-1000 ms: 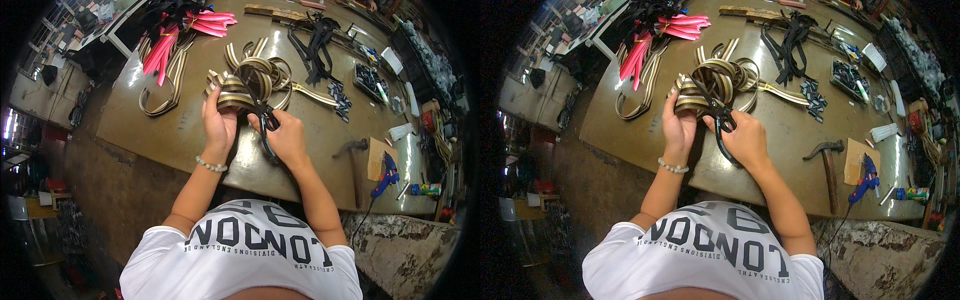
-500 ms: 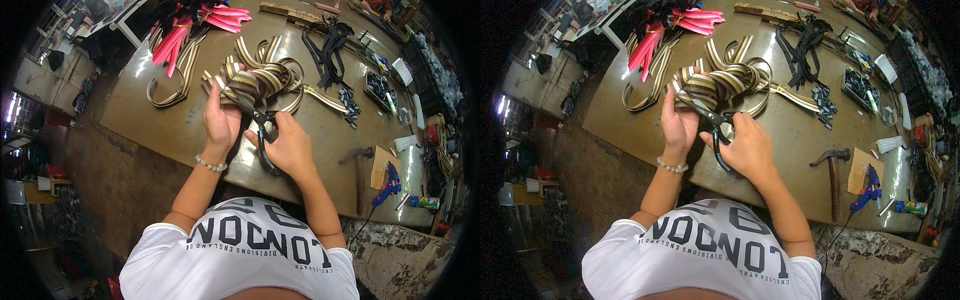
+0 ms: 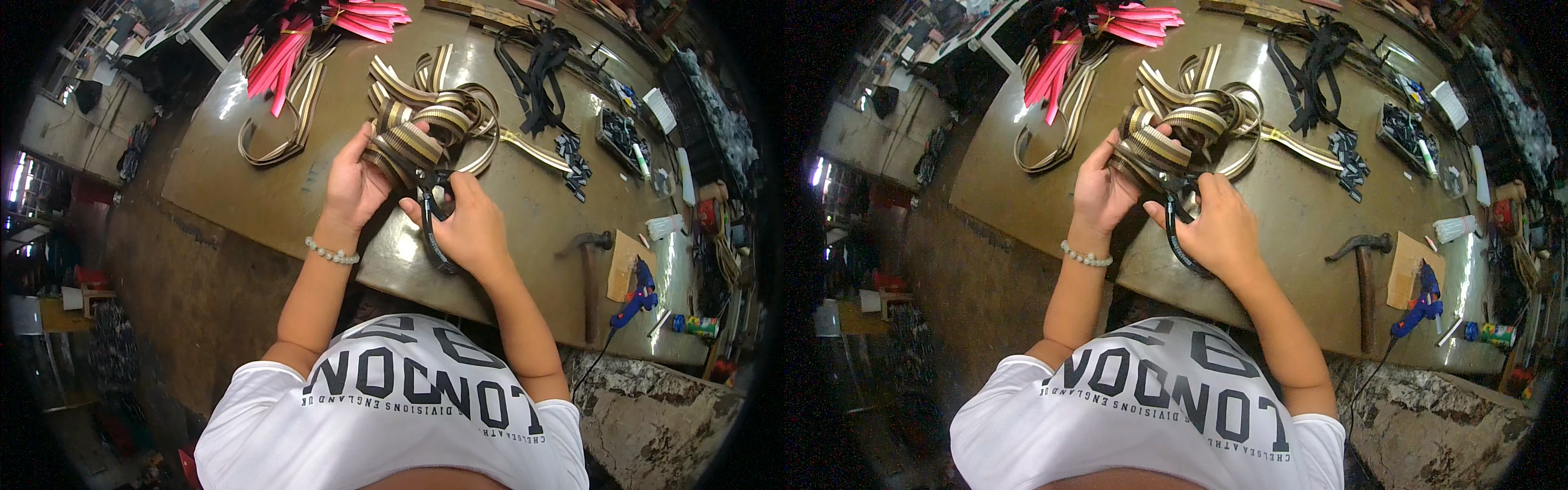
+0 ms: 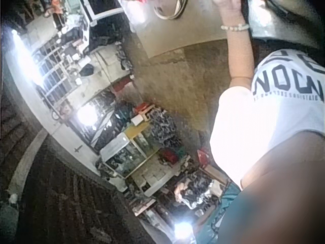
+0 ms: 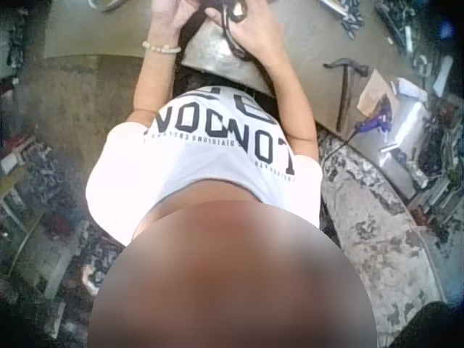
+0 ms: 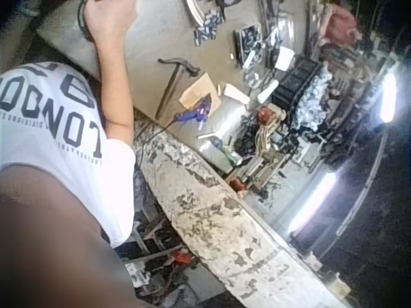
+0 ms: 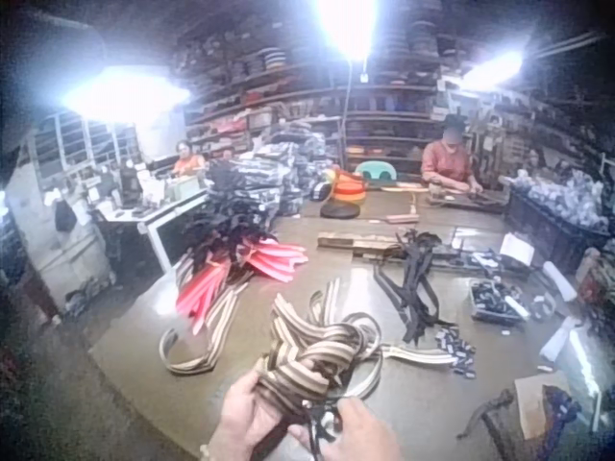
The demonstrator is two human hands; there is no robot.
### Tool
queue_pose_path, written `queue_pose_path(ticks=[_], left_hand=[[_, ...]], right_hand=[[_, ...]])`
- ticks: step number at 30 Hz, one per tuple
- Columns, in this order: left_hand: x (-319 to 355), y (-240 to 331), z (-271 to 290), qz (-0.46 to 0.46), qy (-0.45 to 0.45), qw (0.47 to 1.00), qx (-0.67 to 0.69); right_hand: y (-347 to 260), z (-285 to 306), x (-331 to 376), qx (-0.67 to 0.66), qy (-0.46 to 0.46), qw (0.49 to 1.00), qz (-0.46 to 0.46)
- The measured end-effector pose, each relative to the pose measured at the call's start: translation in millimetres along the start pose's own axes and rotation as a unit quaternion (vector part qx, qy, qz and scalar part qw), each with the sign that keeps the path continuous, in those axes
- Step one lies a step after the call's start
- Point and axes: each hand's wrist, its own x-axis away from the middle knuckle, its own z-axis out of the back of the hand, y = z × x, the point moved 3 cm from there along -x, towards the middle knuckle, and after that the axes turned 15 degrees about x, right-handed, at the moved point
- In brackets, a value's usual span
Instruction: The person attaches a black fabric tab to a zipper using a hot glue gun, then sorts and bundles multiple zippers by color. They use a rubber band to secure a bundle of pink zippers and later cut a rubber band from a bundle of beige zippers with scissors.
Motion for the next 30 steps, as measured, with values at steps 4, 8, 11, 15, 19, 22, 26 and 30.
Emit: queue_pose_path(ticks=[4, 8, 11, 15, 19, 22, 26, 30], left_hand=[[7, -5, -5, -0.059, -0.033, 0.996, 0.053], [7, -17, -4, -0.155, 0.041, 0.977, -0.138], [7, -18, -4, -0.168, 0.044, 0.979, -0.105], [8, -19, -2, -0.175, 0.071, 0.979, -0.083], [9, -17, 7, -0.193, 0.088, 0.977, 0.024], [17, -8, 16, -0.202, 0.044, 0.969, 0.138], [28, -17, 31, -0.120, 0.134, 0.970, 0.163], [4, -24, 35, -0.032, 0.199, 0.970, 0.133]], right_hand=[[-4, 2, 1, 0.088, 0.078, 0.992, 0.033], [-4, 0, 3, 0.090, 0.108, 0.987, 0.080], [-2, -5, 3, 0.091, 0.116, 0.984, 0.097], [-2, -13, 5, 0.102, 0.112, 0.985, 0.081], [2, 1, 1, 0.074, 0.037, 0.988, 0.129], [20, 28, -6, 0.011, -0.048, 0.986, 0.158], [41, 56, -13, -0.052, 0.069, 0.994, 0.073], [46, 41, -17, 0.048, 0.081, 0.995, -0.040]])
